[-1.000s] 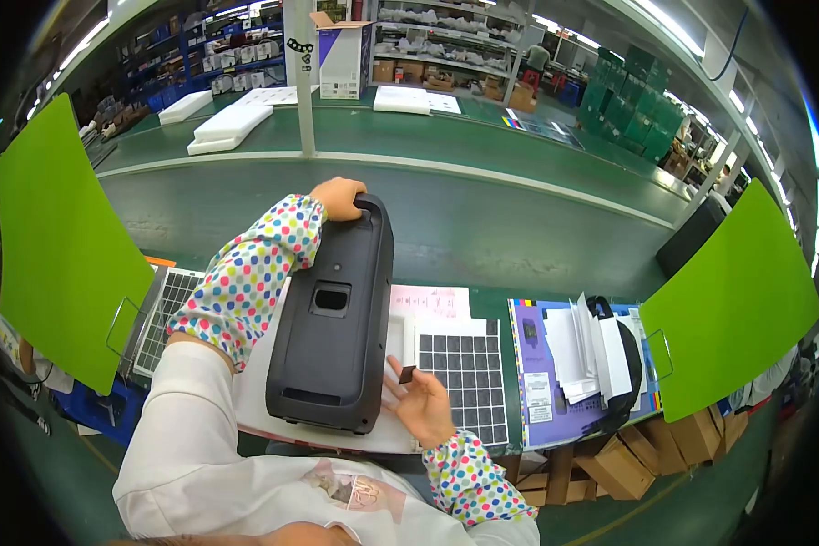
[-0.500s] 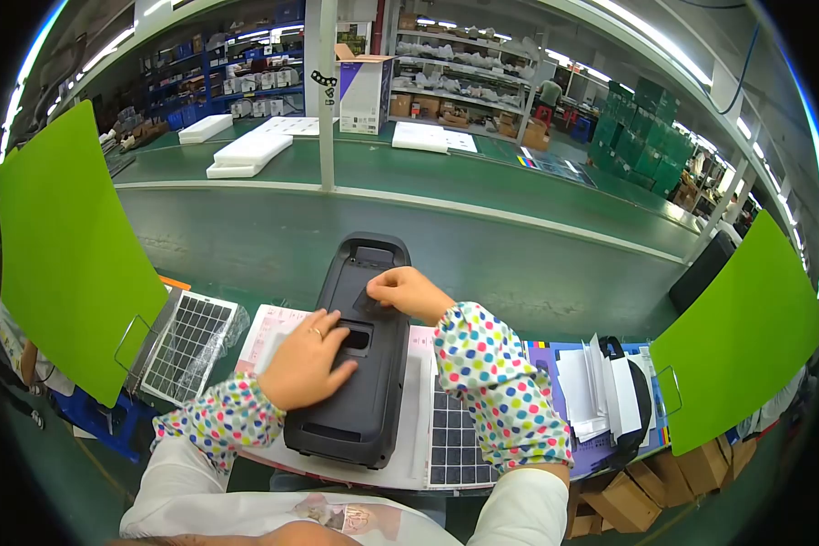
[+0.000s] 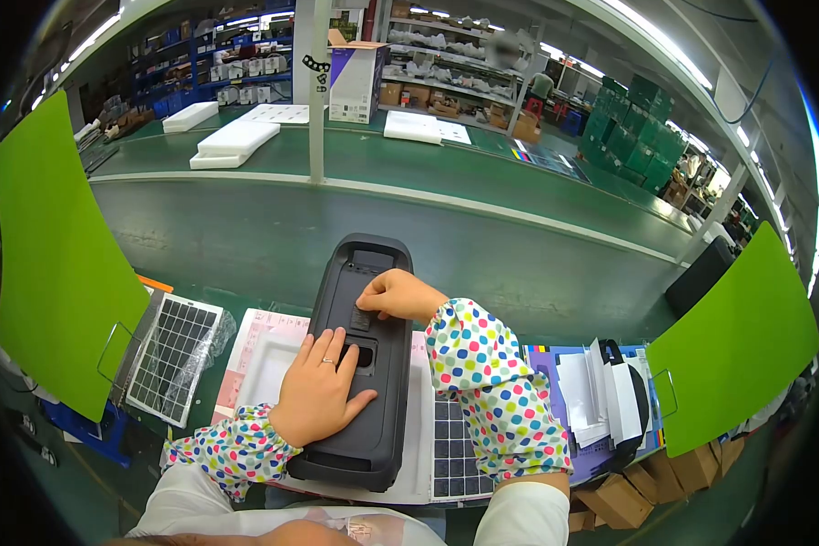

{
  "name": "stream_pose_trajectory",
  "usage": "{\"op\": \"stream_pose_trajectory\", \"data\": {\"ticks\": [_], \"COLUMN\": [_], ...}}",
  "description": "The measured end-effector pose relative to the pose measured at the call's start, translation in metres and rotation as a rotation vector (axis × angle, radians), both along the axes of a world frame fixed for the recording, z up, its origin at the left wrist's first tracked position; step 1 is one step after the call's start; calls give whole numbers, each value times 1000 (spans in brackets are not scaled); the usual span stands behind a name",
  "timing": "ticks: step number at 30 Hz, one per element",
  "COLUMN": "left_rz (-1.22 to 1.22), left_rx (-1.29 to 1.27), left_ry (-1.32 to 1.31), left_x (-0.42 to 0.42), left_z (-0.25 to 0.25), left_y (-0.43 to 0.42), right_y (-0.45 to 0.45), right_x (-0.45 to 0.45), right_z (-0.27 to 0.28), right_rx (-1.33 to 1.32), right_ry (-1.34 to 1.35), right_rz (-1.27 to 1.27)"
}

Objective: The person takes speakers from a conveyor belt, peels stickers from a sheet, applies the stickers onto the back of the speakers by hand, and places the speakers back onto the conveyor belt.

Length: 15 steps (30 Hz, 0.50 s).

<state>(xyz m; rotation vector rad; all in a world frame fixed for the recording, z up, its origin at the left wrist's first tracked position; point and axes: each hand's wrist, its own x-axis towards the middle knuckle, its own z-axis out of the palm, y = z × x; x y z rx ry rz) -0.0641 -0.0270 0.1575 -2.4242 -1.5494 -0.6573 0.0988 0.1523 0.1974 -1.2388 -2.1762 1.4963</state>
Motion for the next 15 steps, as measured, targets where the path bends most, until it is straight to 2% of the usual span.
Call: {"op": "stream_pose_trajectory", "data": {"ticks": [15], "left_rz": [-3], "left_rx": [-49], "left_ry": [7], "left_x": [0], "left_z": [2], "left_y": [1], "right_y": [2], "right_x": [1], "right_z": [-7], "right_rx": [14], "right_ry": [49], "right_rz": [-22]}}
